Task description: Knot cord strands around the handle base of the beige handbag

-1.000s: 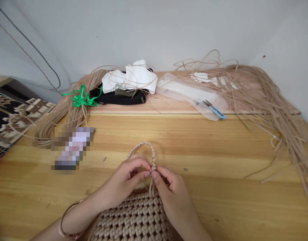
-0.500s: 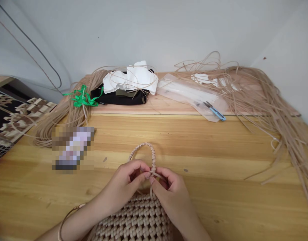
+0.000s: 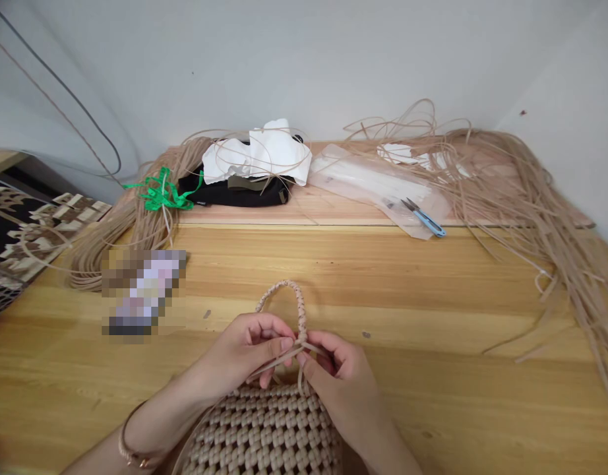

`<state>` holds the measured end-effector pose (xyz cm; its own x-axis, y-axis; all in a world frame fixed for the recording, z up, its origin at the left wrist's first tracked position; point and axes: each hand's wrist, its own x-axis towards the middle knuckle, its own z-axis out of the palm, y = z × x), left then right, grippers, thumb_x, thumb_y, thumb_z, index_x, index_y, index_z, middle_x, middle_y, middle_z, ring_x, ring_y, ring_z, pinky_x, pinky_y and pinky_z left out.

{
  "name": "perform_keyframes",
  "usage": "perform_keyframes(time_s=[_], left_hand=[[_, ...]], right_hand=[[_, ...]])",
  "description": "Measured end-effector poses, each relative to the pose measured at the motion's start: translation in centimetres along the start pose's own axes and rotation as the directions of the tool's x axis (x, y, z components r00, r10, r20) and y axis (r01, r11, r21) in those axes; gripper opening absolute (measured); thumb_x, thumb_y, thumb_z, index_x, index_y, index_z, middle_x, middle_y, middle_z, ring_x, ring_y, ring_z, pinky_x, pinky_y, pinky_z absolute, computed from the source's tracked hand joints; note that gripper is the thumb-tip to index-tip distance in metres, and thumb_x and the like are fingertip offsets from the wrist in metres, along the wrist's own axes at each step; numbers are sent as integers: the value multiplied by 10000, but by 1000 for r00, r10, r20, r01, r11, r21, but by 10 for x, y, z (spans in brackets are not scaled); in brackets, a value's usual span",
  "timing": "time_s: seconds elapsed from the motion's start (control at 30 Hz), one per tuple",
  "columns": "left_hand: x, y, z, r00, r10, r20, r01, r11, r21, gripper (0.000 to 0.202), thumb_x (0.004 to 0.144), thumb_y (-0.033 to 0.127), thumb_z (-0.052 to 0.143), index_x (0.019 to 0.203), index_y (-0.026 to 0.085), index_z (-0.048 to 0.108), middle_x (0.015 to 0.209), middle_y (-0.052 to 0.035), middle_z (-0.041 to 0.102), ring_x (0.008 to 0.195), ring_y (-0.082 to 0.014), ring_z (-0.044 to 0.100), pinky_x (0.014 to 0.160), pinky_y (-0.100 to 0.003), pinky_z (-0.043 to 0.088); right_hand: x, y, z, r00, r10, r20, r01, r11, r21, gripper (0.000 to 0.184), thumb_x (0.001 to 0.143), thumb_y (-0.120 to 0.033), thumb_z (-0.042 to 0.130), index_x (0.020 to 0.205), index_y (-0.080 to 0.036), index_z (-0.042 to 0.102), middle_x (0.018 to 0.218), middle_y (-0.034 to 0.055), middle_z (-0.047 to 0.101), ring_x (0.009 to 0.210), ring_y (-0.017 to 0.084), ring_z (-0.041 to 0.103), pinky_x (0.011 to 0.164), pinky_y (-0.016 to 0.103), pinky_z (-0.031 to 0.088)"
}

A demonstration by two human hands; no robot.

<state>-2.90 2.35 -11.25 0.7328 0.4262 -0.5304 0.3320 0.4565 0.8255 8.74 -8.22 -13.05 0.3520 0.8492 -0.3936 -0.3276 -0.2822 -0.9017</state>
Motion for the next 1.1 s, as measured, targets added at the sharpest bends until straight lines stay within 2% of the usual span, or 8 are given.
perform_keyframes(time_s=[0.17,0.3,0.43,0.57,0.73,0.97,1.1], left_hand=[[1,1,2,997,52,-62,-50,998,39,167,733,255,614,795,105,574,608,21,576,363,2,322,304,-119,224],[0,3,4,988,127,-90,-117,987,108,116,721,202,617,772,103,585,623,20,555,407,-6,364,320,-108,264],[-1,0,5,985,135,-111,-117,980,160,158,730,251,611,814,120,589,614,26,516,416,-25,382,319,-115,324],[-1,-5,5,982,162,-98,-148,980,136,189,758,297,587,863,140,586,693,17,532,393,-12,387,315,-122,352],[0,-5,2,981,186,-57,-183,982,44,204,761,302,596,894,148,582,699,26,505,417,-22,452,330,-123,390],[1,-3,-2,993,103,54,-98,992,-85,237,749,271,619,915,121,540,705,1,606,354,-42,518,334,-127,386],[2,2,-4,997,-34,75,42,993,-115,275,720,274,649,907,124,514,687,-19,642,380,-75,563,261,-91,235]], right_hand=[[-1,0,0,999,12,-33,-11,999,52,235,680,-321,697,877,-193,681,790,51,706,760,196,644,702,294,495],[-1,-1,1,995,16,-95,-8,996,86,238,654,-328,721,847,-196,682,821,50,703,805,194,639,732,284,492],[0,0,3,990,5,-138,3,998,63,224,641,-331,730,812,-195,682,802,49,701,762,189,640,686,274,495],[2,-1,2,995,0,-104,6,998,58,212,653,-312,720,828,-197,692,804,45,702,747,183,640,681,269,493],[1,-4,1,997,-4,-73,7,999,50,241,652,-331,719,848,-192,698,819,58,705,761,201,645,704,297,500],[3,-3,1,1000,-18,-26,18,999,34,272,638,-344,724,857,-185,697,806,62,707,746,205,646,703,303,499],[3,1,-1,995,-43,-95,40,999,-36,257,651,-340,706,854,-184,697,789,61,701,781,210,642,729,314,490]])
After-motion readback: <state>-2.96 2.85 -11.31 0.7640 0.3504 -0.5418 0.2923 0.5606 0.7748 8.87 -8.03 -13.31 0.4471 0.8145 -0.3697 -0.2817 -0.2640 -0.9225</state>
